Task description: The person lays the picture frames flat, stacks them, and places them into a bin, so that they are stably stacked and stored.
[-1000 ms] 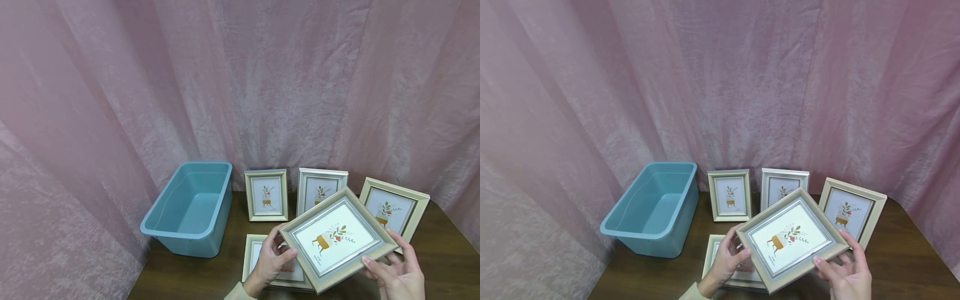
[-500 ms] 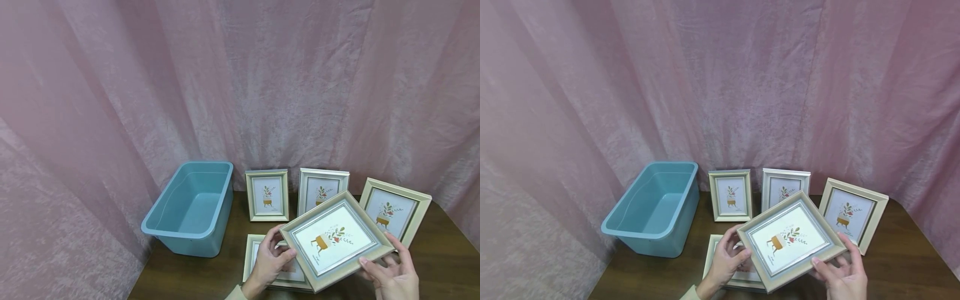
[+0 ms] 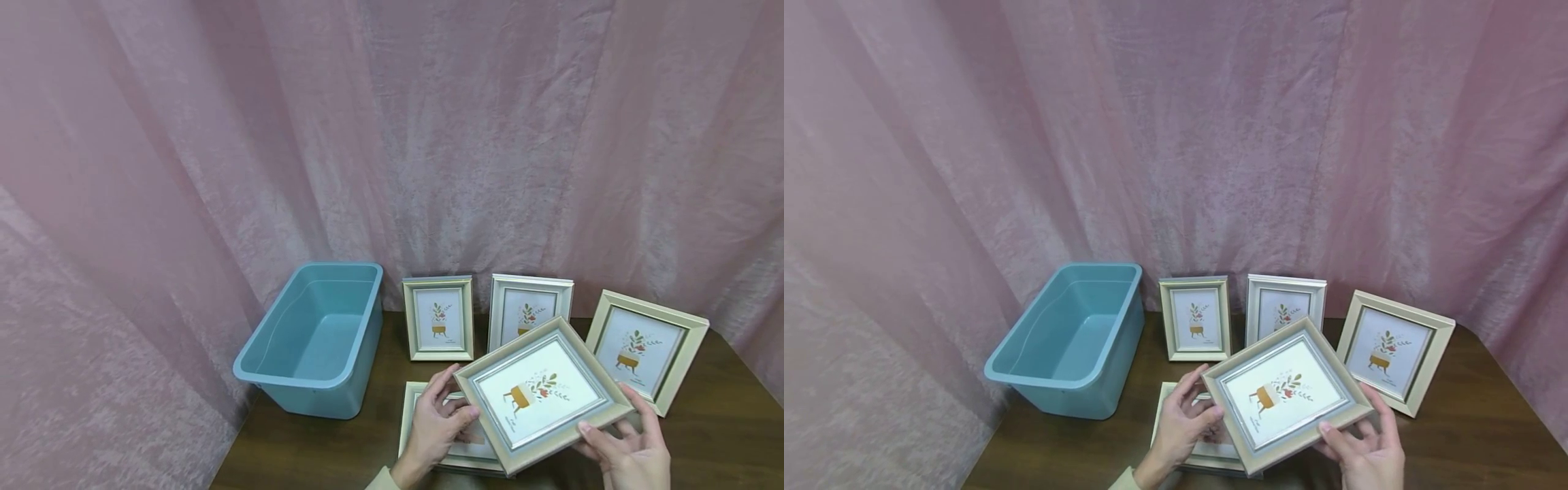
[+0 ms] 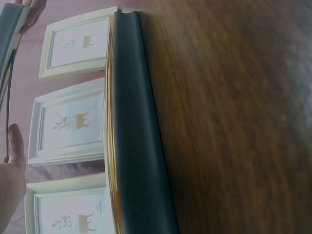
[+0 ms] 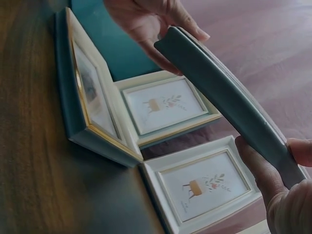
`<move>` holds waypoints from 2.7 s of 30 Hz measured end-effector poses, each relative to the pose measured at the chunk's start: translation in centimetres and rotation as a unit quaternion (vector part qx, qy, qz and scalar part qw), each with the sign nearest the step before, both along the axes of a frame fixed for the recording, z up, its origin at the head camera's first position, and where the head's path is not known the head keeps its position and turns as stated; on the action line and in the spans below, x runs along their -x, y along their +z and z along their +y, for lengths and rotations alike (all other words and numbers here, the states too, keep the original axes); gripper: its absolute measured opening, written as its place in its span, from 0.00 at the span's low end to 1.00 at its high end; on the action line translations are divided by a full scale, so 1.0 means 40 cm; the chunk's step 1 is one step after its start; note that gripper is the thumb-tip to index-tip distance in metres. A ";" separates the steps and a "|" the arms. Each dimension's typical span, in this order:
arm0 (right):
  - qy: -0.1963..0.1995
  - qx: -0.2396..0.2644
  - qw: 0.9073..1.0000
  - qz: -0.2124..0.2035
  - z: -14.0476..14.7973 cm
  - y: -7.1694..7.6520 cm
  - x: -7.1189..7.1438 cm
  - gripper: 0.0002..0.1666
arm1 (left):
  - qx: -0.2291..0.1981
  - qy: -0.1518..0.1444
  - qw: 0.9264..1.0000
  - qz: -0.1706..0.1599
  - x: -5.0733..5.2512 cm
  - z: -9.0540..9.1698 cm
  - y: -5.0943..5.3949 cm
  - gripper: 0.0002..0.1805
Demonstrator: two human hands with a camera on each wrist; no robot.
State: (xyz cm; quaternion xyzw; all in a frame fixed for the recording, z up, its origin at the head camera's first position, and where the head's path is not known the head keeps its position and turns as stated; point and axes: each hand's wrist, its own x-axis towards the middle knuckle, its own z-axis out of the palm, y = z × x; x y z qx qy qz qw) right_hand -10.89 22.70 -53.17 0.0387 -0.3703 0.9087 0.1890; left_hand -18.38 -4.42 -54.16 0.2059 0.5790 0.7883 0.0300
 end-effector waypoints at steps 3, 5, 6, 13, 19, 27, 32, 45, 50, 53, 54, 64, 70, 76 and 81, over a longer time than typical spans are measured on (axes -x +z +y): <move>-0.009 -0.009 1.000 -0.016 -0.010 -0.007 0.001 0.54 | 0.000 0.004 1.000 0.004 0.000 -0.008 0.000 0.49; -0.015 -0.023 0.999 -0.035 -0.015 -0.011 0.002 0.53 | 0.000 0.008 1.000 0.004 0.000 -0.013 0.000 0.51; -0.019 -0.030 0.998 -0.049 -0.016 -0.013 0.001 0.53 | 0.000 0.011 1.000 0.004 0.001 -0.016 -0.001 0.51; -0.010 -0.090 0.988 -0.127 -0.022 -0.016 0.003 0.52 | 0.006 0.031 0.999 0.008 0.006 -0.041 -0.010 0.51; -0.011 -0.169 0.965 -0.202 -0.030 -0.015 0.005 0.52 | 0.033 0.050 0.998 0.016 0.010 -0.071 -0.015 0.48; 0.000 -0.208 0.954 -0.215 -0.049 -0.035 0.005 0.50 | 0.052 0.063 0.997 0.007 0.019 -0.114 -0.015 0.48; 0.014 -0.232 0.947 -0.223 -0.064 -0.044 0.008 0.49 | 0.063 0.053 0.997 -0.005 0.026 -0.145 -0.015 0.50; 0.053 -0.303 0.898 -0.314 -0.108 -0.054 0.017 0.51 | 0.096 0.053 0.992 -0.063 0.054 -0.211 -0.020 0.48; 0.050 -0.328 0.888 -0.319 -0.125 -0.062 0.016 0.46 | 0.090 0.080 0.988 -0.093 0.060 -0.223 -0.016 0.42; 0.048 -0.345 0.881 -0.321 -0.134 -0.066 0.015 0.48 | 0.096 0.093 0.985 -0.108 0.060 -0.226 -0.014 0.37; 0.050 -0.354 0.876 -0.323 -0.135 -0.067 0.015 0.50 | 0.101 0.096 0.984 -0.111 0.059 -0.228 -0.014 0.36; 0.057 -0.424 0.833 -0.350 -0.147 -0.078 0.023 0.59 | 0.158 0.063 0.980 -0.106 0.060 -0.246 -0.022 0.42; 0.037 -0.463 0.817 -0.343 -0.150 -0.085 0.023 0.57 | 0.246 -0.007 0.968 -0.050 0.061 -0.259 -0.024 0.59; 0.020 -0.499 0.803 -0.325 -0.153 -0.096 0.025 0.54 | 0.375 -0.007 0.926 0.029 0.058 -0.260 -0.022 0.74; 0.021 -0.531 0.780 -0.330 -0.151 -0.107 0.029 0.55 | 0.471 -0.006 0.880 0.062 0.054 -0.264 -0.025 0.82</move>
